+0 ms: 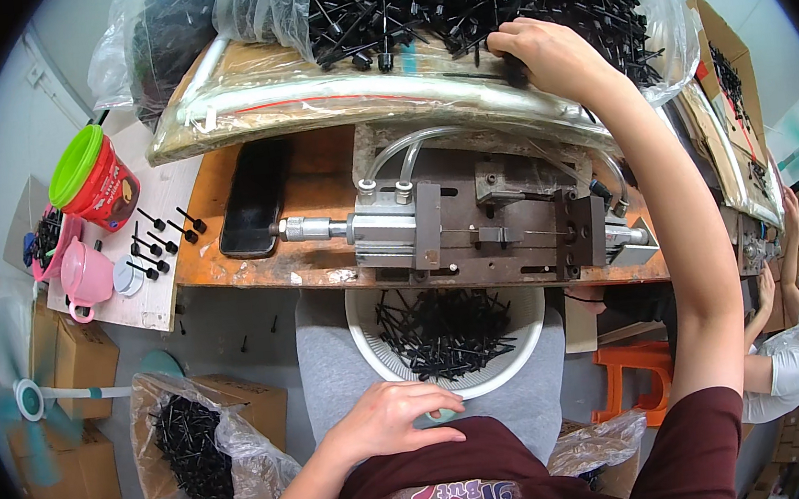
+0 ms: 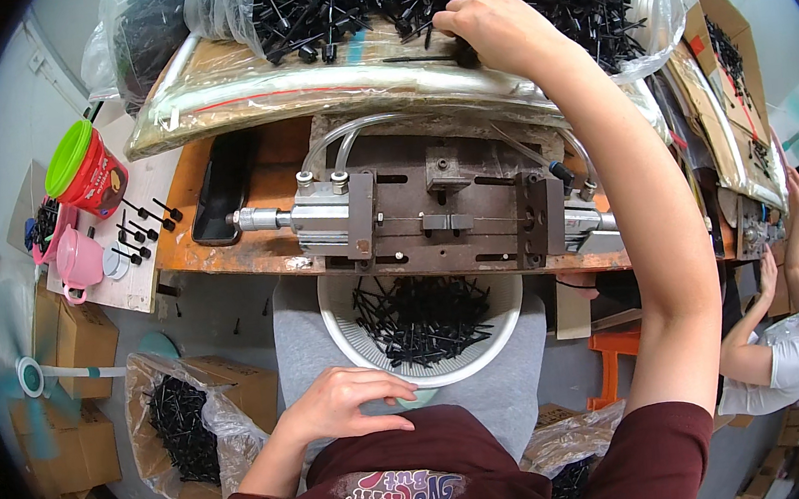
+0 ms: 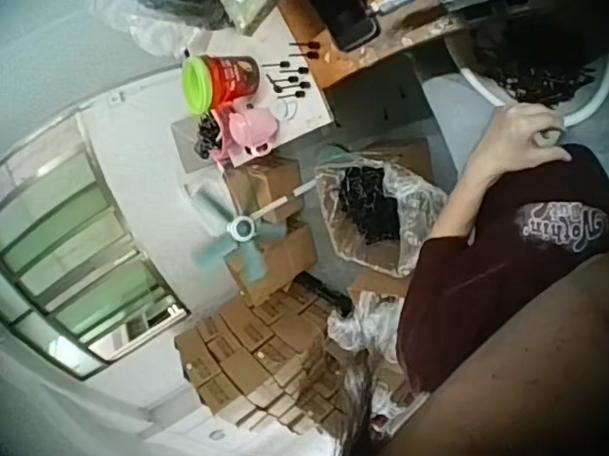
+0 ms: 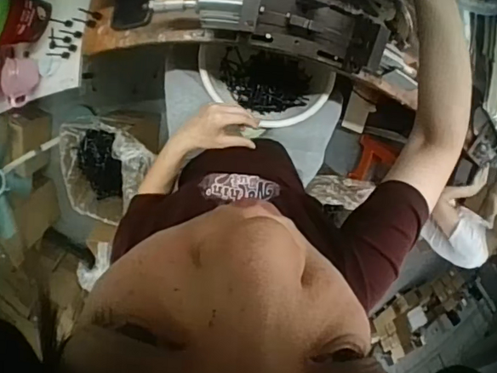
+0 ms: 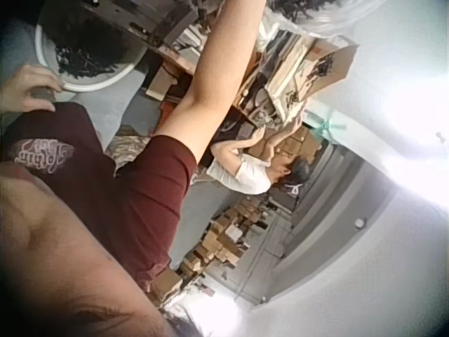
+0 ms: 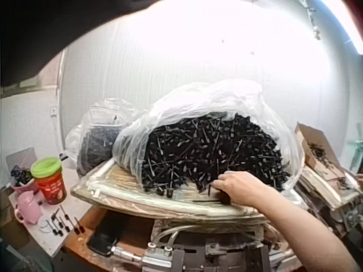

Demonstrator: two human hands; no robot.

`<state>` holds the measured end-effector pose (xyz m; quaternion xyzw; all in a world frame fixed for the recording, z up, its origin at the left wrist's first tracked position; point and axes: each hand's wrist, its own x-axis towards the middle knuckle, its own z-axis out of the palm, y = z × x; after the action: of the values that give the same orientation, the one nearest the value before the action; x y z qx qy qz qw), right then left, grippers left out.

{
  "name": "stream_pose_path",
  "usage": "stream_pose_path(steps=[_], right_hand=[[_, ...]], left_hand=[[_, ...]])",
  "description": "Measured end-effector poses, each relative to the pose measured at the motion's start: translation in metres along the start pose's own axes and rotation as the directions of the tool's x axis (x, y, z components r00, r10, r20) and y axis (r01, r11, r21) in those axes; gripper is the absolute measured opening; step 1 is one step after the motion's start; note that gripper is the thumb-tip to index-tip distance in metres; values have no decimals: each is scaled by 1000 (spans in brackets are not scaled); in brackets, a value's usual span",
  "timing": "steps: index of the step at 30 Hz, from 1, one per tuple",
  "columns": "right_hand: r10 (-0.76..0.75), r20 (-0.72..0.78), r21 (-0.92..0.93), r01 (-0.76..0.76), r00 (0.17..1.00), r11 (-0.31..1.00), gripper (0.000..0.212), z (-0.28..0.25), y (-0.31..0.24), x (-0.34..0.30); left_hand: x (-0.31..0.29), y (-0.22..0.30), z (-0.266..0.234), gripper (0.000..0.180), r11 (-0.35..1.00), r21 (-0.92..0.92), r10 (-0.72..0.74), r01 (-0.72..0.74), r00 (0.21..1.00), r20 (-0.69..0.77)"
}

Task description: Manually assemble and check black electronic components using a pneumatic jig.

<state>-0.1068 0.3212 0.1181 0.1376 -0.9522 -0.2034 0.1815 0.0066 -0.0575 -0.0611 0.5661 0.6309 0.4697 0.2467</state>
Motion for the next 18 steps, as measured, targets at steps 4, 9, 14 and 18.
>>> stream_pose_path(steps=[4, 9, 14, 18], right_hand=[[60, 5, 144, -60, 998, 988, 17, -17, -14, -3], [160, -203, 390, -70, 966, 918, 13, -18, 0, -17], [565, -99, 754, -309, 819, 580, 14, -24, 6, -34], [688, 38, 943, -255, 724, 215, 20, -30, 13, -50]], left_hand=[[-8, 0, 1, 29, 999, 4, -37, 37, 999, 25], [4, 6, 1, 29, 1000, 19, 7, -7, 1000, 22], [14, 9, 1, 29, 998, 25, 60, -60, 998, 16], [25, 12, -5, 28, 995, 56, 82, -82, 997, -10]])
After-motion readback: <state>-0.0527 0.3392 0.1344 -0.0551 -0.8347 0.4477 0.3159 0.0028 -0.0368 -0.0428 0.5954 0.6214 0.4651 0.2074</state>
